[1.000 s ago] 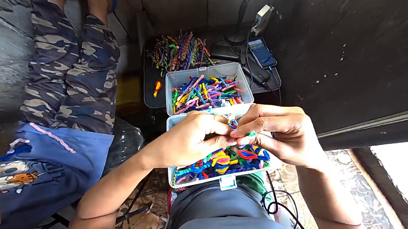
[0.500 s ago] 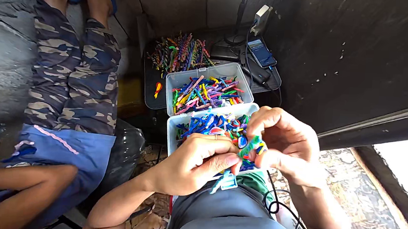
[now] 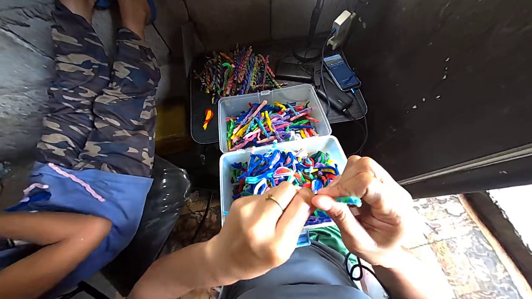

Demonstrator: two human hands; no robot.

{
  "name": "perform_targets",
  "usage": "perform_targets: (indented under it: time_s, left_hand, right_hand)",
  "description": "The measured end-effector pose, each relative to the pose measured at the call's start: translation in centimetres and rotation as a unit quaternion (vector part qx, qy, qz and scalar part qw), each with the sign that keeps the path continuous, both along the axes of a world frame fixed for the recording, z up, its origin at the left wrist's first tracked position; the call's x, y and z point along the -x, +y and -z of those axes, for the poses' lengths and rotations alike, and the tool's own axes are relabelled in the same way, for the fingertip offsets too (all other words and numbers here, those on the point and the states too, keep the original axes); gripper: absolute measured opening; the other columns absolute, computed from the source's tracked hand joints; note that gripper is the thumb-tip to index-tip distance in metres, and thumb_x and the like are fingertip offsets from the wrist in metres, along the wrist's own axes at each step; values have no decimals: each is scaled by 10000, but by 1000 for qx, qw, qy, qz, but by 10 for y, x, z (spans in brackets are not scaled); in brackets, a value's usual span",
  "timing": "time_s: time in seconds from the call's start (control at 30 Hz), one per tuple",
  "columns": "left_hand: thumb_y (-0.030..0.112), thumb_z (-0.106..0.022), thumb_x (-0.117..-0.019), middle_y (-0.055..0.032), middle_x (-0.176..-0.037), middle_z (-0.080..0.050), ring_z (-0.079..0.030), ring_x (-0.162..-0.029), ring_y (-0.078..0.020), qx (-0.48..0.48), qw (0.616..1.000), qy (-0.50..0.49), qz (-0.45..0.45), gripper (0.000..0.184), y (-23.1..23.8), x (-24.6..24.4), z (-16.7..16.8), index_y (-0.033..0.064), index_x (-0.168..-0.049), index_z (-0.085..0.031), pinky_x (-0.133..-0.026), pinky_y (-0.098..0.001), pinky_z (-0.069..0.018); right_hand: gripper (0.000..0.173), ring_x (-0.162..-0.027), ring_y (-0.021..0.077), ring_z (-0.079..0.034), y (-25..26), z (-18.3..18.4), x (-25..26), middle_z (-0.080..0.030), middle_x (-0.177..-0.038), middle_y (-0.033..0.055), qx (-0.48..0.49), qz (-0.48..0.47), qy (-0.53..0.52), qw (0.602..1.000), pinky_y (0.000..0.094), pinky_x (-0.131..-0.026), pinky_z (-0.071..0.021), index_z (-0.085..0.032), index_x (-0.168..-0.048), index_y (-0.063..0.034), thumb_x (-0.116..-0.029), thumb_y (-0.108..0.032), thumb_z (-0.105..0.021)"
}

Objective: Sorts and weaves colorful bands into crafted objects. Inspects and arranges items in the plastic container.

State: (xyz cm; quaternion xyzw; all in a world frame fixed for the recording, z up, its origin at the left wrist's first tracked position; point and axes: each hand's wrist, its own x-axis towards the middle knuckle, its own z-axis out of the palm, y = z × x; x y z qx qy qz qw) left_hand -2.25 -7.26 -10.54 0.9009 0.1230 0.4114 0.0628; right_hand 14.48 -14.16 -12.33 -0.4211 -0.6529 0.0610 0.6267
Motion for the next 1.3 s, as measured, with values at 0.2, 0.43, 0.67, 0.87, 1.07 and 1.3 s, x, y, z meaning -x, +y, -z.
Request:
perform_targets:
  time_s: [0.2, 0.43, 0.67, 0.87, 1.07, 1.3]
  left_hand:
    - [125, -491, -1073, -70, -758, -586, -538, -707, -7, 238, 958, -20, 157, 285, 3, -1, -5, -54, -919, -652, -658, -100, -427]
    - [203, -497, -1084, 133, -809, -621, -487, -728, 164, 611, 647, 22, 455, 243, 22, 1, -10, 71, -940, -641, -618, -33, -366]
    - [132, -504, -1065, -93, -752, -555, -538, -650, -91, 38, 996, -49, 60, 248, 9, 0, -23, -7, -916, -646, -609, -131, -446]
    - [138, -490, -1066, -81, -783, -580, -564, -704, -38, 54, 993, -97, 28, 259, 3, 9, -35, -21, -923, -636, -672, -97, -465]
    - [284, -492, -1081, 146, -845, -675, -549, -767, 164, 492, 775, -29, 397, 284, 4, 36, -64, 110, -974, -689, -664, -37, -423]
    - [183, -494, -1081, -65, -808, -628, -568, -761, 37, 222, 941, -66, 246, 332, -8, 36, -68, -70, -922, -641, -714, -85, -460]
  right_hand:
    - [204, -789, -79, -532, 0, -5, -2, -559, -836, -69, 52, -90, 99, 990, 72, -705, -450, -606, -900, -96, -1023, -255, -637]
    - [161, -934, -33, -578, 11, -18, -20, -635, -928, -13, 38, -304, 80, 949, 109, -812, -459, -722, -981, -56, -973, -217, -715]
    - [222, -792, -61, -508, 18, -25, -1, -531, -847, -19, -43, -73, 37, 996, 63, -708, -411, -624, -917, -69, -1030, -260, -630]
    - [246, -754, -76, -512, 29, -42, 19, -533, -848, -31, -59, -85, 68, 992, 53, -670, -438, -601, -887, -72, -1025, -274, -634]
    - [212, -956, -30, -604, 24, -75, 10, -655, -990, -20, -44, -370, 34, 927, 113, -818, -501, -722, -989, -66, -989, -275, -684]
    - [291, -790, -43, -533, 13, -76, 21, -546, -822, -10, -146, -153, -37, 977, 71, -719, -425, -610, -876, -75, -1022, -326, -632]
